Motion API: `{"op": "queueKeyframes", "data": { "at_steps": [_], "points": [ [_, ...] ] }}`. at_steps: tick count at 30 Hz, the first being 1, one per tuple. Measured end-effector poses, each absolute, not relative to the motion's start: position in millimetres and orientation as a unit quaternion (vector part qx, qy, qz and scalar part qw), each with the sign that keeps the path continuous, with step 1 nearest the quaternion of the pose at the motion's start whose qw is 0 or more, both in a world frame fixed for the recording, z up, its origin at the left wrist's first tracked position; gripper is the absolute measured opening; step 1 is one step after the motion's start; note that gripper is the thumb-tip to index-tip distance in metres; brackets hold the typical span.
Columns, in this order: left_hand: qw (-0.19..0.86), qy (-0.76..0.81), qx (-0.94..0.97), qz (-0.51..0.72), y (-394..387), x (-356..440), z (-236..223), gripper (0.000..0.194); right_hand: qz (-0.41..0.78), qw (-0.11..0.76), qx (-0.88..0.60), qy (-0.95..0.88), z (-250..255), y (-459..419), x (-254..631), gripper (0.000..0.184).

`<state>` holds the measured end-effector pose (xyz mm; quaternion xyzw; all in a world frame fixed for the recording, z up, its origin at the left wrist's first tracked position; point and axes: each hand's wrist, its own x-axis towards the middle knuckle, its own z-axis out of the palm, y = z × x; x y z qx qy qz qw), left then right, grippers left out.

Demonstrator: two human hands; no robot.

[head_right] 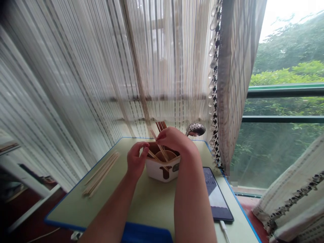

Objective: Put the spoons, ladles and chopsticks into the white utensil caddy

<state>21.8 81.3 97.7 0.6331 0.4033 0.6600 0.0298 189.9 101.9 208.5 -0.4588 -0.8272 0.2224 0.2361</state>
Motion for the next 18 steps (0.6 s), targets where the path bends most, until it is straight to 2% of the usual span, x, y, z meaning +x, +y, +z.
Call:
{"op": "queueKeyframes", "data": {
  "at_steps": [3,8,14,18],
  "points": [
    [-0.023,0.393,0.645,0.655,80.7,22.4,96.4,0.013,0.211,0.222,-0.467,-0.830,206.8,102.0,191.7,0.022],
    [-0.055,0.370,0.688,0.621,80.4,20.8,94.7,0.016,0.220,0.207,-0.426,-0.853,203.9,104.1,192.8,0.022],
    [-0.093,0.378,0.696,0.604,81.4,19.8,94.1,0.020,0.228,0.126,-0.411,-0.874,202.1,105.5,191.5,0.023],
    [-0.126,0.386,0.683,0.607,80.6,16.7,97.6,0.016,0.224,0.107,-0.439,-0.864,200.8,108.2,188.1,0.024]
  ]
}}
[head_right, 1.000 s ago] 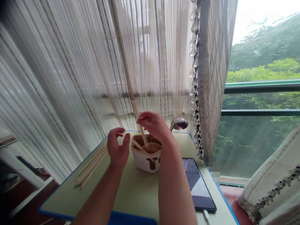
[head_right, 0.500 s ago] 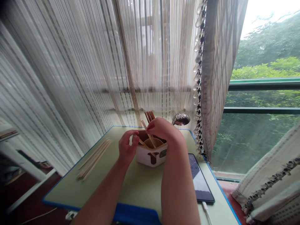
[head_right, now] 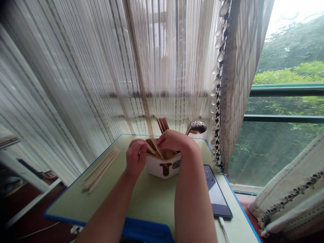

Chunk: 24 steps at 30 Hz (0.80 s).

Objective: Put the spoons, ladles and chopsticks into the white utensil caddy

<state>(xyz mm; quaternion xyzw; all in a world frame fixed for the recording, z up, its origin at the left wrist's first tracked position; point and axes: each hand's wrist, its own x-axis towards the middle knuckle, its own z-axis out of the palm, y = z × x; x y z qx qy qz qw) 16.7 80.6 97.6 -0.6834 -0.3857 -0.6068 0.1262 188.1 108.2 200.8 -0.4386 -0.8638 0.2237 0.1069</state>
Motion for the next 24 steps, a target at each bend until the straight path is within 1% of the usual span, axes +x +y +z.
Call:
{"op": "queueKeyframes", "data": {
  "at_steps": [3,8,12,19,24],
  "points": [
    [0.146,-0.392,-0.672,-0.611,81,15,99,0.014,0.223,0.093,-0.447,-0.861,201,109,184,0.024],
    [0.151,-0.398,-0.675,-0.603,81,16,98,0.012,0.223,0.067,-0.447,-0.864,198,112,177,0.024],
    [0.154,-0.399,-0.675,-0.601,80,17,98,0.012,0.231,0.070,-0.431,-0.870,193,119,177,0.022],
    [0.161,-0.391,-0.671,-0.610,80,19,100,0.006,0.221,0.075,-0.411,-0.881,191,120,177,0.019],
    [0.151,-0.399,-0.668,-0.609,81,19,99,0.008,0.221,0.071,-0.421,-0.877,194,118,175,0.019]
  ]
}}
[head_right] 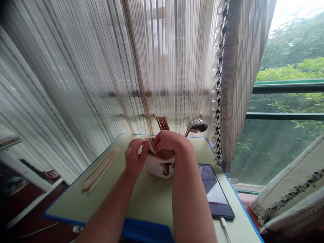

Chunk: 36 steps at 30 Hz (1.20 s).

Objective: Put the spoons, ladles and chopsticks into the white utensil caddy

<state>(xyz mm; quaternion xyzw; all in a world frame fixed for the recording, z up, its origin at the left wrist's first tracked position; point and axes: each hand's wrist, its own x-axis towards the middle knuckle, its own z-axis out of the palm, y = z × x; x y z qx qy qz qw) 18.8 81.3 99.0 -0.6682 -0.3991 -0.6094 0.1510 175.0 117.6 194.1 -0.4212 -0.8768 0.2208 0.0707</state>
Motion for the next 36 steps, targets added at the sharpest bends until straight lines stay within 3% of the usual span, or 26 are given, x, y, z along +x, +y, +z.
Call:
{"op": "queueKeyframes", "data": {
  "at_steps": [24,36],
  "points": [
    [0.143,-0.447,-0.642,-0.606,85,19,97,0.023,0.252,0.050,-0.429,-0.866,191,128,175,0.021],
    [0.160,-0.427,-0.646,-0.613,90,15,97,0.010,0.241,0.039,-0.428,-0.870,189,135,170,0.025]
  ]
}}
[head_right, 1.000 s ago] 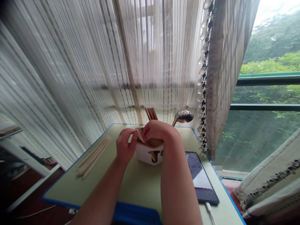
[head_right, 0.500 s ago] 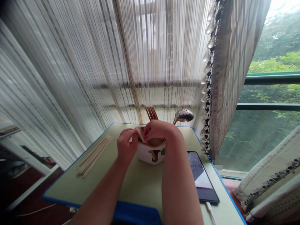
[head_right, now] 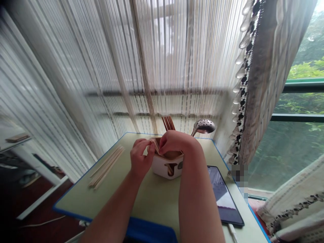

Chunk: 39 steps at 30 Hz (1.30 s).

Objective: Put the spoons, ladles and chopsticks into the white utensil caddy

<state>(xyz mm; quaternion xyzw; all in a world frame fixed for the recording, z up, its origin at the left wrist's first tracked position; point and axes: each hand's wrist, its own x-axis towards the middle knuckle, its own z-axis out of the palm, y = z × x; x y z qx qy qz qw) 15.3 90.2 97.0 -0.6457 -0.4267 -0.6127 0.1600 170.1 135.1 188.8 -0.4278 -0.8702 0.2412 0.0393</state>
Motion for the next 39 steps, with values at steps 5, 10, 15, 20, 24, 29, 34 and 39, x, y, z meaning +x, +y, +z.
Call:
{"op": "queueKeyframes", "data": {
  "at_steps": [5,10,15,20,24,29,34,39],
  "points": [
    [0.158,-0.441,-0.644,-0.606,92,17,96,0.013,0.229,0.051,-0.431,-0.871,187,137,166,0.027],
    [0.135,-0.464,-0.617,-0.621,91,20,98,0.013,0.220,0.044,-0.444,-0.867,187,139,164,0.030],
    [0.130,-0.482,-0.603,-0.623,87,26,100,0.018,0.222,0.038,-0.441,-0.869,190,136,167,0.029],
    [0.141,-0.522,-0.577,-0.612,78,36,104,0.020,0.231,0.028,-0.435,-0.870,193,133,171,0.026],
    [0.141,-0.536,-0.567,-0.610,72,40,106,0.020,0.228,0.037,-0.440,-0.868,194,128,171,0.024],
    [0.142,-0.537,-0.553,-0.621,68,39,105,0.023,0.235,0.048,-0.446,-0.863,195,122,172,0.024],
    [0.172,-0.524,-0.519,-0.653,69,36,100,0.023,0.242,0.068,-0.441,-0.861,196,117,177,0.022],
    [0.167,-0.531,-0.450,-0.698,61,18,107,0.019,0.210,0.128,-0.449,-0.859,200,113,181,0.021]
  ]
}}
